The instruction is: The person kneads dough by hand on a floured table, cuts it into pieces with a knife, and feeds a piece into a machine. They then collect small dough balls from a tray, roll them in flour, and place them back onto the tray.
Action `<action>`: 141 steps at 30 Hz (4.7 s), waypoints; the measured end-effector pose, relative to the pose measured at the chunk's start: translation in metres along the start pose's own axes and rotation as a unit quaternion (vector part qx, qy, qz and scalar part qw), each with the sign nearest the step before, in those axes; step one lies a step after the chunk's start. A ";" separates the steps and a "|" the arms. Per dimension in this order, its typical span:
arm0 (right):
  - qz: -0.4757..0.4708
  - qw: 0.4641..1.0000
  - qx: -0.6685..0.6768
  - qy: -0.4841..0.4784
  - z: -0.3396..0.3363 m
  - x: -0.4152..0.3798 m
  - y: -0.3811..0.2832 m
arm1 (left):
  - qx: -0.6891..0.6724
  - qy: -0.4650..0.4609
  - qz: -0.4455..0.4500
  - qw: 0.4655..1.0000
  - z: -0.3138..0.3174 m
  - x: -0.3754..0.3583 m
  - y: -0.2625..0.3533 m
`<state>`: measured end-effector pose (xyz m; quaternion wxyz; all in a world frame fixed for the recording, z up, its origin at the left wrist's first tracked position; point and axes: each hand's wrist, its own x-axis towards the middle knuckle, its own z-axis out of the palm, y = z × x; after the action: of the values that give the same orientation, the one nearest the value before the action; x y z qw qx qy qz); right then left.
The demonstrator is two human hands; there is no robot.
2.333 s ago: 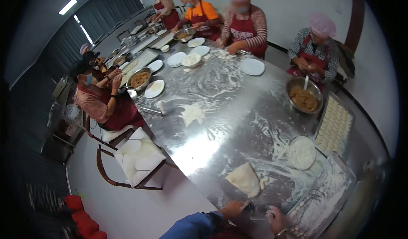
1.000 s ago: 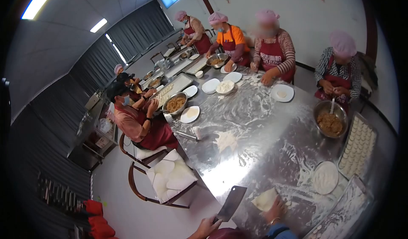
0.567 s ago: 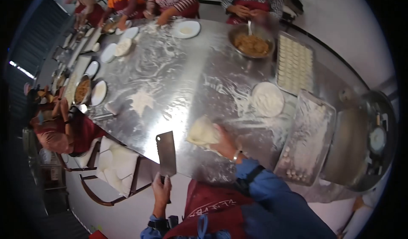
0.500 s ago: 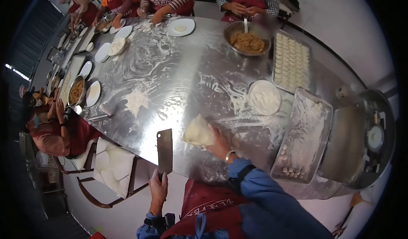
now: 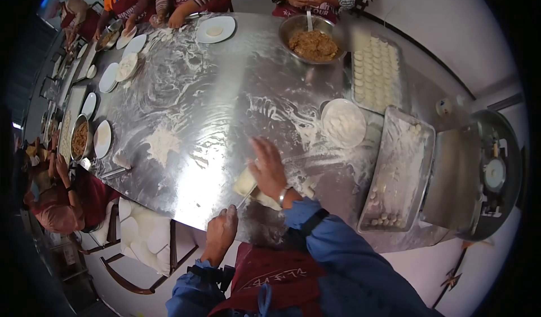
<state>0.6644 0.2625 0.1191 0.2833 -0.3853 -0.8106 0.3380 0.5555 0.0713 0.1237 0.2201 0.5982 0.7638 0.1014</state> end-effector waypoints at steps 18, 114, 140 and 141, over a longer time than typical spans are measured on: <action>-0.026 0.958 -0.228 -0.171 0.050 0.011 0.067 | -0.062 -0.038 -0.091 0.993 0.096 0.044 -0.012; 0.217 0.965 -0.131 -0.065 -0.003 -0.084 0.111 | -0.100 0.006 0.181 0.978 0.112 0.170 0.035; 0.619 0.514 0.393 0.445 -0.239 -0.446 0.233 | 0.041 0.055 0.312 0.948 0.171 0.321 0.265; 0.628 0.522 0.408 0.408 -0.241 -0.439 0.240 | 0.037 0.056 0.309 0.949 0.174 0.327 0.264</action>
<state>1.1805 0.0974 -0.0048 0.4238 -0.7324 0.0725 0.5279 0.8034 0.4351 0.0099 0.1122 0.8061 0.5558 0.1694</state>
